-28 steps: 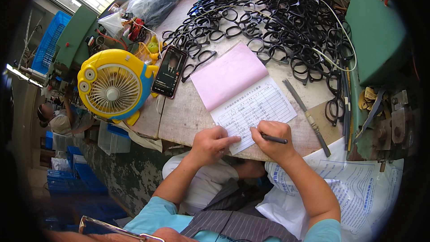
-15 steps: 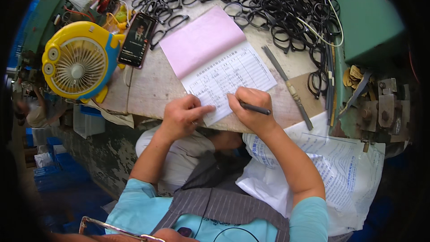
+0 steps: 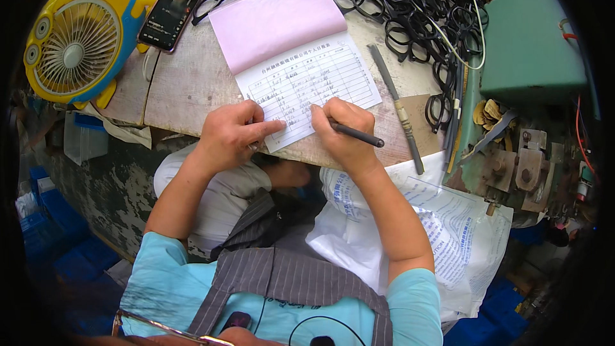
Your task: The person writes on a notepad, then picks up a pair of eyeglasses and uses a metal file to smooth the frame. The person repeats this filing process on several pairs of eyeglasses, placing each finished pair back on the table.
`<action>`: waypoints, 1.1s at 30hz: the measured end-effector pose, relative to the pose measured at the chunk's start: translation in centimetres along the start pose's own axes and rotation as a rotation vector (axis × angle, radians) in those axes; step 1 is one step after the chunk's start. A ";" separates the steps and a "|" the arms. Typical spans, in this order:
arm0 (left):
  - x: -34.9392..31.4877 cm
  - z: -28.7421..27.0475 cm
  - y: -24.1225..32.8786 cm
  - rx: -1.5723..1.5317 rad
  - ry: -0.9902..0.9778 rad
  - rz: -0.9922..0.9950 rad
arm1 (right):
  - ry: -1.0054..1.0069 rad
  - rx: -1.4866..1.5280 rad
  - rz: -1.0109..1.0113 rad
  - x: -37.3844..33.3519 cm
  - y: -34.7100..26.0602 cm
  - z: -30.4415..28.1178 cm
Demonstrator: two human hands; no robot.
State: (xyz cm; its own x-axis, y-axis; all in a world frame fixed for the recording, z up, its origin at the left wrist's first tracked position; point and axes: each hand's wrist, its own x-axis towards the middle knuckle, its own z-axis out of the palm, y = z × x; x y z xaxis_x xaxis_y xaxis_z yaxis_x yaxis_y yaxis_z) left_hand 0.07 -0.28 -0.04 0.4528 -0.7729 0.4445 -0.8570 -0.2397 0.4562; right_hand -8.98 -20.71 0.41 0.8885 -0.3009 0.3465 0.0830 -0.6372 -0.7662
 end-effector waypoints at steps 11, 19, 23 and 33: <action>-0.2 0.1 -0.1 0.014 0.001 0.004 | 0.031 0.100 0.126 -0.3 0.3 -0.2; -0.2 0.1 -0.2 0.021 -0.002 0.002 | 0.014 -0.025 0.009 0.0 0.2 0.1; -0.2 0.1 -0.2 0.025 -0.003 0.004 | 0.013 -0.018 0.002 0.0 0.1 0.1; -0.3 0.1 -0.2 0.021 0.001 0.008 | 0.015 0.043 0.073 -0.2 0.3 0.0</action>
State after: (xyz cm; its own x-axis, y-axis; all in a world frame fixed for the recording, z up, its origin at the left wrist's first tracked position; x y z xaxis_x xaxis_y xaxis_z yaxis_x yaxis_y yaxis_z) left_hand 0.11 -0.07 -0.38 0.4458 -0.7746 0.4487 -0.8656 -0.2454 0.4364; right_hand -9.12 -20.83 0.15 0.8862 -0.3561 0.2963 0.0378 -0.5820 -0.8123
